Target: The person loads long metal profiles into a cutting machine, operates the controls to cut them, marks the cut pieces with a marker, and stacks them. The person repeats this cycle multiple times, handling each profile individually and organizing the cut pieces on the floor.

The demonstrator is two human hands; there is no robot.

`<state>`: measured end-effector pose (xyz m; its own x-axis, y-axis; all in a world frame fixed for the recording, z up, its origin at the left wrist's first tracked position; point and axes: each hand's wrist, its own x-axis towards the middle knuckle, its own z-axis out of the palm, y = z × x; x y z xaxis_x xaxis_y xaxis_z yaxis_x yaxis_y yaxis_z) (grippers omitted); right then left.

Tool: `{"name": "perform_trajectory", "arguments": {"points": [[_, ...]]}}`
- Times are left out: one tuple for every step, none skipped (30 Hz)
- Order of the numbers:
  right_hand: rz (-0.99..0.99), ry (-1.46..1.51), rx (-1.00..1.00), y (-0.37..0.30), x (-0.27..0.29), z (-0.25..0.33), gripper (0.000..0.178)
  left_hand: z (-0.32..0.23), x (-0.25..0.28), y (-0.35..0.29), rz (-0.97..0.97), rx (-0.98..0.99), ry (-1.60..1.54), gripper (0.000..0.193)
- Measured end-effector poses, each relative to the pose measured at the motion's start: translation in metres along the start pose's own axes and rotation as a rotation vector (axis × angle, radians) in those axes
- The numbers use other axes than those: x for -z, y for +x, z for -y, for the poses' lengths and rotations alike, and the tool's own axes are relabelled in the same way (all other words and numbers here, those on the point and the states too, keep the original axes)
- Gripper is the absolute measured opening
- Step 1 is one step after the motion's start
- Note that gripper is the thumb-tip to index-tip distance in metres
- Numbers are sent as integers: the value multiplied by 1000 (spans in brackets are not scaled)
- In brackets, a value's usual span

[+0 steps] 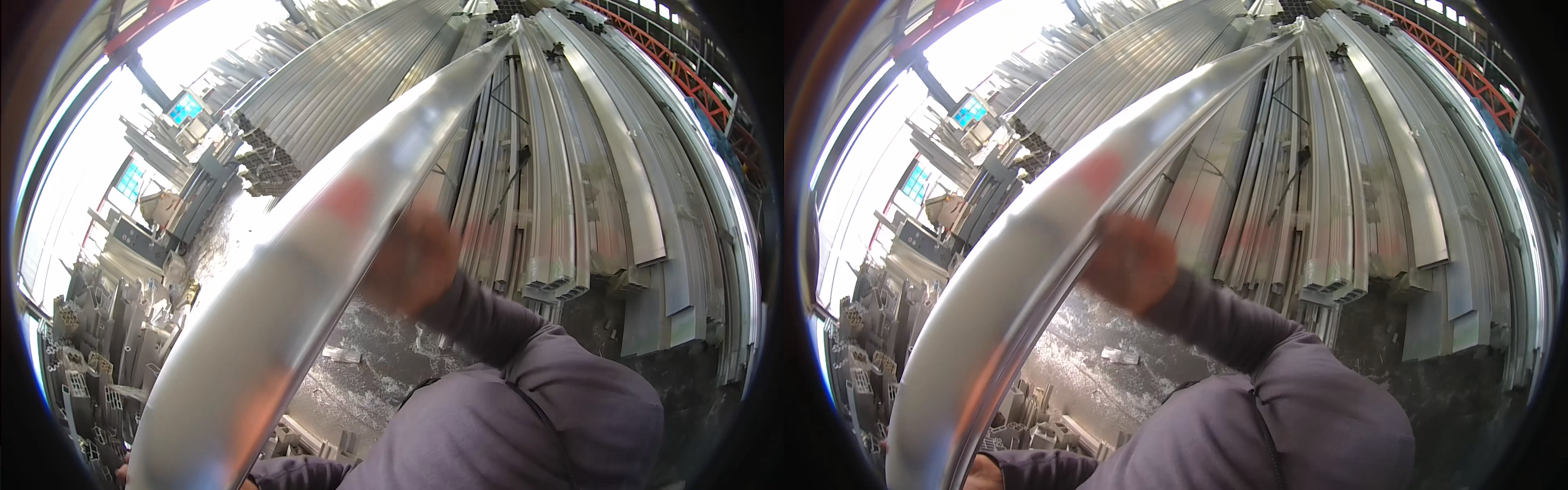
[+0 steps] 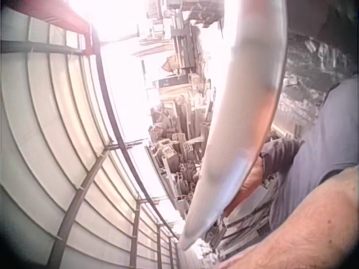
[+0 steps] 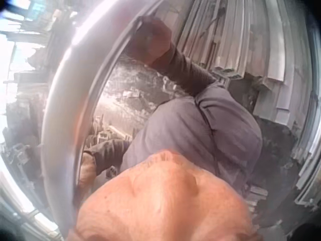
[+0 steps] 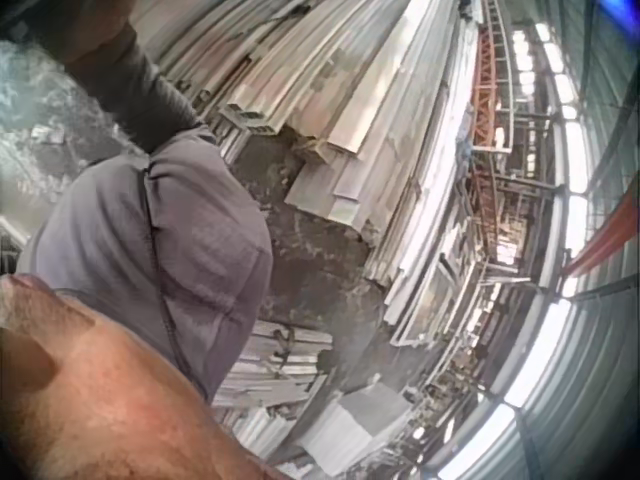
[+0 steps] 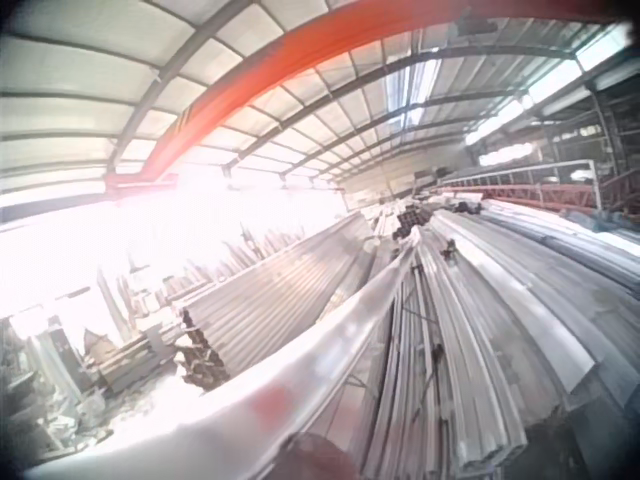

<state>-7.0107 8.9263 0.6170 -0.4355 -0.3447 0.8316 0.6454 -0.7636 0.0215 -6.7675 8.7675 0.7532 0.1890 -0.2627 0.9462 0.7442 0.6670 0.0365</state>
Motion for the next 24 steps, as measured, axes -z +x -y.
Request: {"name": "perform_trajectory", "arguments": {"points": [[19, -144, 92, 15, 23, 63, 39, 7, -6, -6, -37, 19, -67, 89], [-84, -197, 206, 33, 38, 121, 43, 15, -7, -12, -44, 24, -103, 90], [-543, -209, 351, 40, 42, 166, 49, 17, -5, -13, -59, 16, -118, 91], [-605, -400, 491, 68, 49, 196, 51, 22, -1, -17, -71, 15, -145, 92], [-679, -573, 613, 81, 52, 205, 52, 16, 10, -8, -58, -6, -155, 93], [-653, -610, 594, 88, 50, 205, 52, 11, 19, 1, -55, -18, -186, 95], [-703, -627, 595, 101, 43, 194, 52, 0, 32, 15, -35, -36, -226, 96], [-771, -631, 589, 105, 38, 177, 53, -7, 39, 23, -38, -53, -199, 98], [-734, -585, 598, 110, 31, 160, 51, -9, 40, 25, -55, -65, -167, 99], [-680, -476, 513, 110, 24, 140, 48, -10, 37, 26, -84, -72, -145, 101], [-656, -523, 513, 113, 18, 115, 62, -5, 29, 19, -99, -48, -170, 103], [-534, -482, 390, 104, 7, 87, 59, 8, 13, 2, -110, -27, -231, 105], [-463, -428, 391, 99, -5, 55, 53, 22, -7, -22, -101, 11, -301, 106], [-381, -362, 280, 93, -21, 24, 40, 39, -30, -48, -86, 33, -361, 108], [-405, -268, 247, 86, -37, -17, 33, 45, -43, -60, -96, 56, -359, 110], [-322, -195, 227, 79, -52, -59, 30, 48, -48, -61, -141, 85, -300, 112], [-291, -222, 132, 62, -68, -89, 32, 45, -46, -56, -173, 116, -152, 105], [-340, -446, 37, 50, -77, -115, 37, 39, -40, -48, -201, 152, -5, 98], [-319, -469, -89, 34, -81, -125, 38, 28, -26, -32, -235, 184, 149, 91], [-190, -547, -108, 19, -74, -115, 40, 23, -12, -15, -202, 112, 274, 81], [-78, -495, -84, 7, -60, -85, 41, 10, 5, 3, -101, -56, 420, 71], [49, -379, -10, 5, -35, -29, 43, -3, 23, 20, 36, -340, 606, 62], [121, -340, 88, 9, -10, 27, 44, -19, 39, 29, 150, -574, 711, 55], [167, -273, 126, 19, 14, 85, 46, -28, 49, 25, -33, -323, 141, 52]]}}
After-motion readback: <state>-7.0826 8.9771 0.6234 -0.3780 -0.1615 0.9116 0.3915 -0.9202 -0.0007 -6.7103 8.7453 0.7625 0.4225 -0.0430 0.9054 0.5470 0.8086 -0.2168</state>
